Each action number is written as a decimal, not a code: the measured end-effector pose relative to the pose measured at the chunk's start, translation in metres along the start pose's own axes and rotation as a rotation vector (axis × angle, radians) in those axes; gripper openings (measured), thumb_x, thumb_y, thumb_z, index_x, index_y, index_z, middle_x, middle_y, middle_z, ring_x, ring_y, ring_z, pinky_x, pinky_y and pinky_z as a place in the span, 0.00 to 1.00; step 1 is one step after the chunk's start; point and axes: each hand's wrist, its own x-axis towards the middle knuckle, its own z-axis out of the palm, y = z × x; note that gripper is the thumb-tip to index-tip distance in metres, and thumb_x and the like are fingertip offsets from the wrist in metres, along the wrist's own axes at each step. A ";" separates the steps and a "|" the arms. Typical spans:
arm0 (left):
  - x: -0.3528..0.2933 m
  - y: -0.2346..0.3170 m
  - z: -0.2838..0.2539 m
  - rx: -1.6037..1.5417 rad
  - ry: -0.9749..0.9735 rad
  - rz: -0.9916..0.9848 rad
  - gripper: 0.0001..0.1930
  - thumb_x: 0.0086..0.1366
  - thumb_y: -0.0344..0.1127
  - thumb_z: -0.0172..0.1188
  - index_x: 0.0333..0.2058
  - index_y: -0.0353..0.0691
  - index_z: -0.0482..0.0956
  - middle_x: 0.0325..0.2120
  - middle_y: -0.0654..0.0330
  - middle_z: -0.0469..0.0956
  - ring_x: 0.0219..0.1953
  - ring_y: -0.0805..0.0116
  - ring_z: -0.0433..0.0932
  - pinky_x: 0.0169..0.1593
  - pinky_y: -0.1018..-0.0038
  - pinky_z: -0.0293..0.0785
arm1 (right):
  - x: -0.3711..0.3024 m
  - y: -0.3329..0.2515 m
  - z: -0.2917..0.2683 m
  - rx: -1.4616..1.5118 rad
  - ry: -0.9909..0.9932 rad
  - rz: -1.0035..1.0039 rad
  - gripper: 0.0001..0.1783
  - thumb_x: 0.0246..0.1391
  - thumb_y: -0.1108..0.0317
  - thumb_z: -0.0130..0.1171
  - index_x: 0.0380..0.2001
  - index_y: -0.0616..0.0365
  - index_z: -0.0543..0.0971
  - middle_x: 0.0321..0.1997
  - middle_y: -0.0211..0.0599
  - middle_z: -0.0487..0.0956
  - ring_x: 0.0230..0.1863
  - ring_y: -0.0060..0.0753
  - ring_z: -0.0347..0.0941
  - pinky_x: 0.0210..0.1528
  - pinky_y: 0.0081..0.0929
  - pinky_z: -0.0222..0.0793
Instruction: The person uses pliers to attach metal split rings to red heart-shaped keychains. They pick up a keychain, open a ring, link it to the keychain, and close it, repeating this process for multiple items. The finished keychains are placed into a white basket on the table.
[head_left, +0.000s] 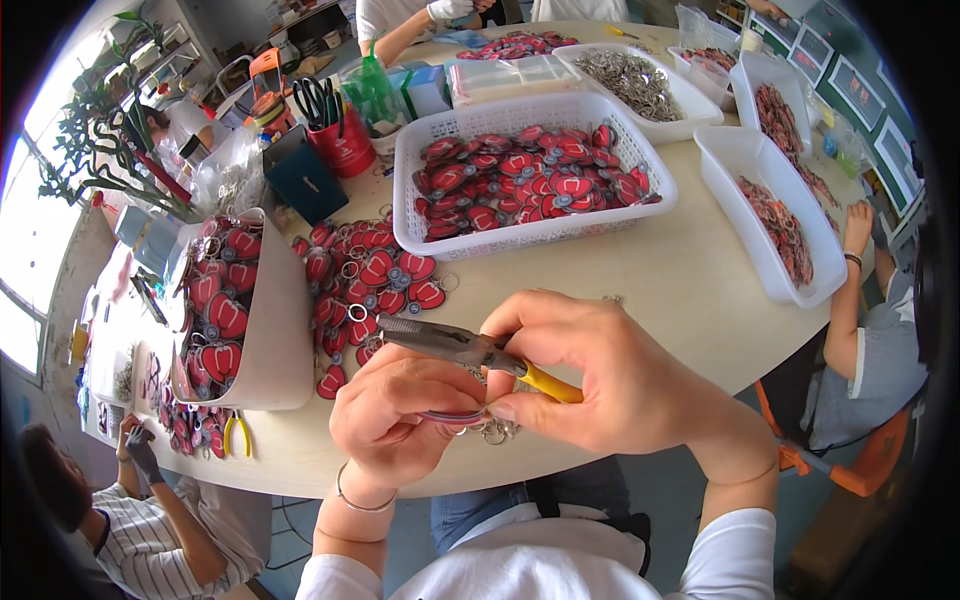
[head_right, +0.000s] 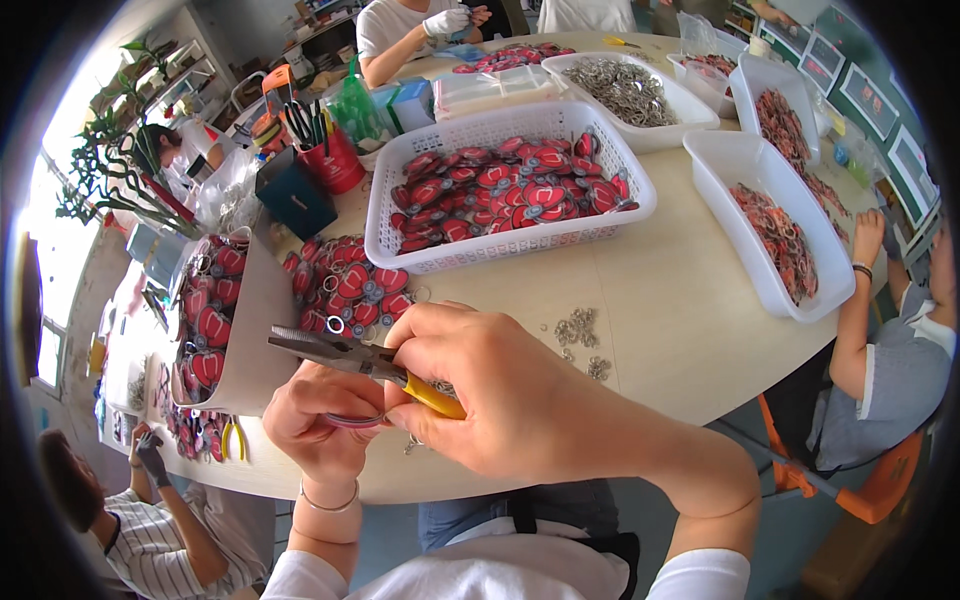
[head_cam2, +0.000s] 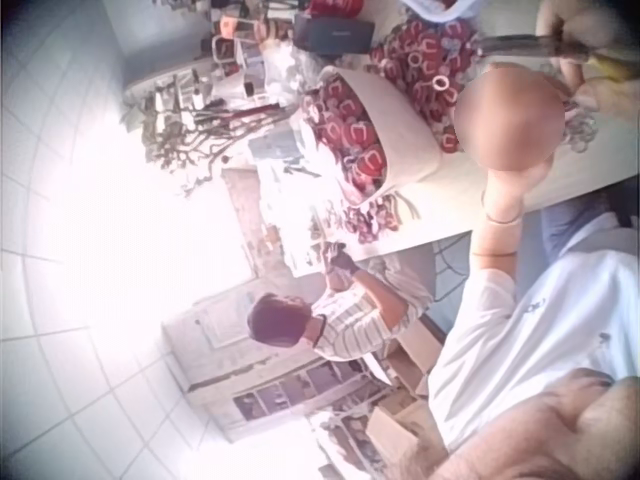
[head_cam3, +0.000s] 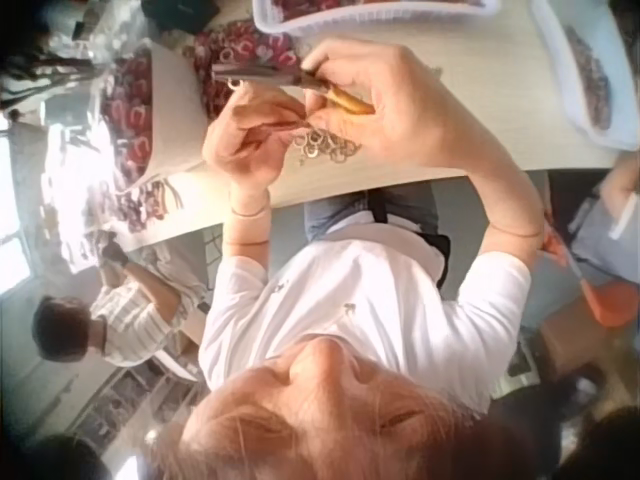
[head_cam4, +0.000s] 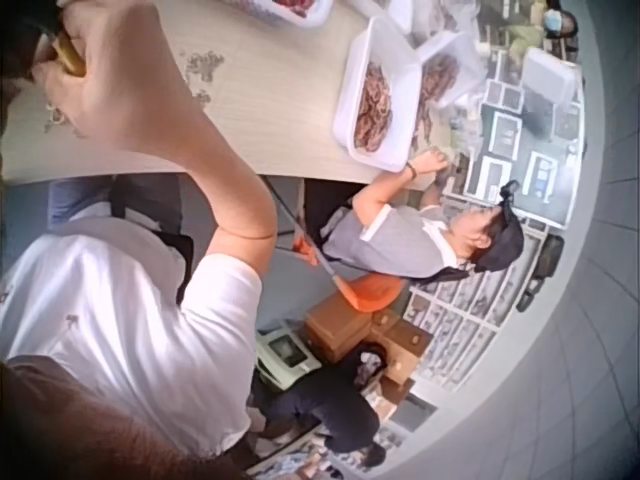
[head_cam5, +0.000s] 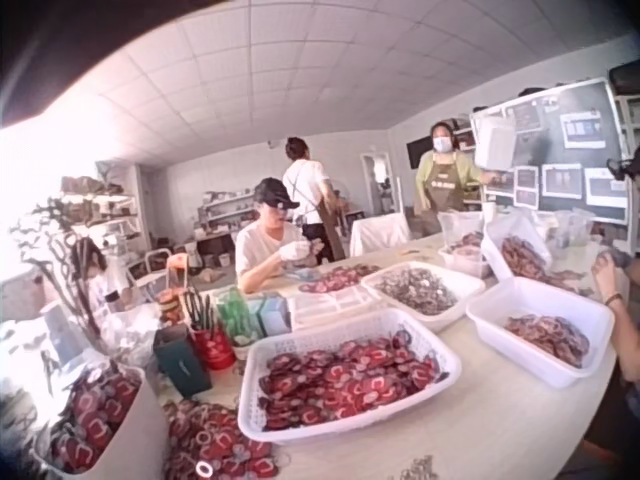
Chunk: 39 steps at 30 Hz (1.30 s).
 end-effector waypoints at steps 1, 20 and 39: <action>-0.002 -0.001 0.000 -0.075 0.001 -0.058 0.12 0.45 0.21 0.69 0.28 0.37 0.76 0.23 0.58 0.80 0.25 0.66 0.76 0.31 0.77 0.71 | 0.002 -0.002 -0.002 0.015 -0.027 0.023 0.07 0.50 0.73 0.59 0.26 0.68 0.75 0.37 0.42 0.73 0.34 0.43 0.71 0.35 0.31 0.66; -0.006 -0.006 0.008 -0.504 0.077 -0.520 0.09 0.59 0.23 0.60 0.39 0.34 0.75 0.31 0.62 0.75 0.30 0.79 0.72 0.31 0.84 0.69 | -0.009 0.018 0.024 0.257 0.230 0.103 0.05 0.51 0.75 0.61 0.28 0.65 0.75 0.41 0.36 0.71 0.39 0.25 0.70 0.41 0.22 0.67; -0.001 0.003 -0.004 -0.183 0.003 -0.405 0.05 0.51 0.21 0.65 0.27 0.32 0.78 0.28 0.59 0.73 0.23 0.78 0.71 0.25 0.83 0.66 | -0.002 0.017 0.024 -0.340 0.258 -0.162 0.08 0.41 0.78 0.65 0.22 0.65 0.74 0.39 0.41 0.72 0.38 0.38 0.70 0.35 0.29 0.67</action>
